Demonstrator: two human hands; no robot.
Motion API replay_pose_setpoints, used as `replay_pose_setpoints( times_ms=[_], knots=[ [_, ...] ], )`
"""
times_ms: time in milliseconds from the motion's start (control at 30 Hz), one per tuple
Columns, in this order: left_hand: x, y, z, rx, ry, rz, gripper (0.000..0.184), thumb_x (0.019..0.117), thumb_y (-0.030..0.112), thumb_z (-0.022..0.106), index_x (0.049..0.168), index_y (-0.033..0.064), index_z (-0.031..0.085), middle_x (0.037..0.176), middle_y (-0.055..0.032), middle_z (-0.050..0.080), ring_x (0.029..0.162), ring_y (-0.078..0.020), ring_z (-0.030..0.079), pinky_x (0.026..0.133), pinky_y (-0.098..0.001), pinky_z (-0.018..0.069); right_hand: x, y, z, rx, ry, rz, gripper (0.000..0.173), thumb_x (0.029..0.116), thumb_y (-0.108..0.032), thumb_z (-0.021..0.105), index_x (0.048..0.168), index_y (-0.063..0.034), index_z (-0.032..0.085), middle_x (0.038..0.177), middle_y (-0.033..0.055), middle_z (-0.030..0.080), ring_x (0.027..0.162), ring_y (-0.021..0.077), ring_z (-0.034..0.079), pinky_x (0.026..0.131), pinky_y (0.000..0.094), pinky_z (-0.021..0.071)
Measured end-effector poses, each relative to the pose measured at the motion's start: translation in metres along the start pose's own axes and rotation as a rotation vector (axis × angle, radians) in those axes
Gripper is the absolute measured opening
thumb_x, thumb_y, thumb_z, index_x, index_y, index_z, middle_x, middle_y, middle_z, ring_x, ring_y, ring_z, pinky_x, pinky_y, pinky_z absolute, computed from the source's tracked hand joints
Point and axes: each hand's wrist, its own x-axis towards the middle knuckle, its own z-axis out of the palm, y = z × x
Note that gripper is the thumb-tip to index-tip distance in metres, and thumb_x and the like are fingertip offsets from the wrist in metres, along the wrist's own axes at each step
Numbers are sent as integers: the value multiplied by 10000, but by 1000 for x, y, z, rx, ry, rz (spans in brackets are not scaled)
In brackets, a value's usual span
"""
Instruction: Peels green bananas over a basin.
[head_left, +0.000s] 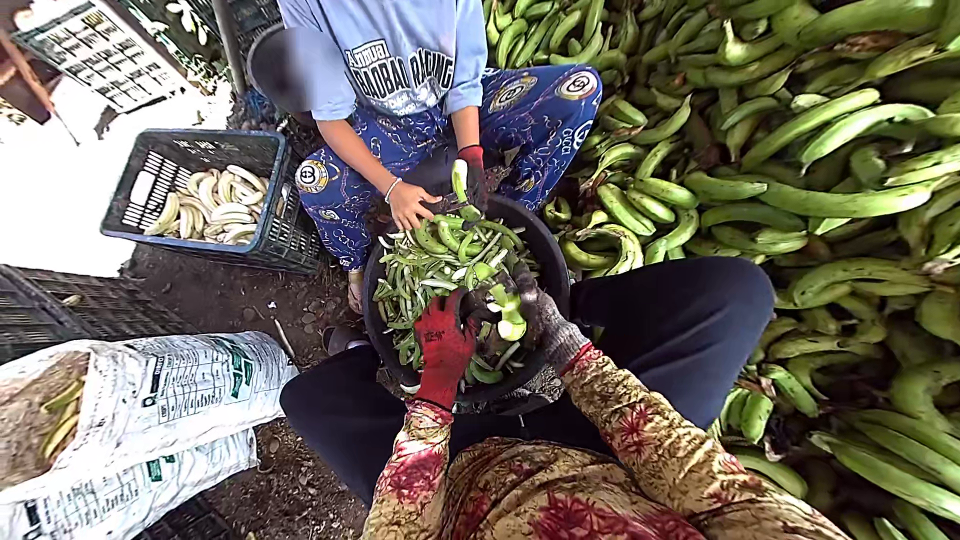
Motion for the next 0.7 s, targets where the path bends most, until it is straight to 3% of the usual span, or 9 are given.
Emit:
replay_pose_setpoints(
  times_ms=[67,167,200,267,333,367,500,600,700],
  knots=[
    [13,-2,2,59,72,-139,497,940,375,648,1395,177,626,1300,-272,611,1157,-502,591,919,-688,448,-6,8,12,43,34,98,697,1076,-601,207,1370,-70,549,1063,166,689,882,253,697,767,448,599],
    [32,-10,-12,-13,121,-288,506,997,332,611,1465,148,550,1327,-284,597,1174,-480,600,949,-670,465,-14,18,8,-43,-84,76,596,1096,-516,297,1428,-67,503,1167,165,670,967,256,697,814,446,606],
    [34,-12,-18,-66,117,-267,490,1021,326,576,1471,135,539,1313,-279,607,1162,-468,611,951,-661,471,-14,18,4,-59,-95,50,559,1087,-475,385,1447,-63,501,1243,163,652,1049,251,680,876,444,593],
    [28,-10,-28,-207,21,-191,439,1068,330,494,1452,127,551,1289,-208,653,1159,-375,643,983,-601,496,-8,13,-1,-60,-44,24,524,1055,-421,503,1443,-69,510,1254,167,654,1064,273,686,868,469,601],
    [13,-1,-36,-376,-111,-91,410,1075,372,453,1363,128,615,1186,-100,699,1063,-205,675,950,-458,545,3,3,-5,-71,27,-25,504,1056,-437,503,1430,-99,529,1184,158,695,989,288,720,802,498,625],
    [3,3,-38,-467,-176,-40,408,1068,366,454,1329,112,638,1147,-72,709,1015,-147,677,921,-395,557,8,-4,-8,-120,54,-87,509,1059,-449,488,1434,-108,533,1172,148,701,985,268,718,826,492,618],
    [-22,11,-40,-612,-309,42,469,1066,417,445,1317,79,652,1152,-44,711,1000,-75,671,906,-304,560,10,-27,-9,-164,98,-299,576,1055,-502,460,1532,-181,427,1253,114,671,1041,220,684,892,453,577],
    [-18,9,-36,-455,-233,48,449,1066,427,448,1312,119,664,1179,-45,710,1070,-110,666,975,-354,536,9,-25,-5,-55,15,-278,547,1064,-494,453,1539,-225,415,1260,89,670,1039,199,687,883,426,587],
    [2,6,-29,-73,-77,34,429,1019,395,522,1347,153,658,1214,-165,695,1098,-356,672,930,-593,514,8,-3,-5,230,-234,-134,322,1088,-270,405,1329,-93,523,1015,50,659,872,135,653,771,330,575]
  ],
)
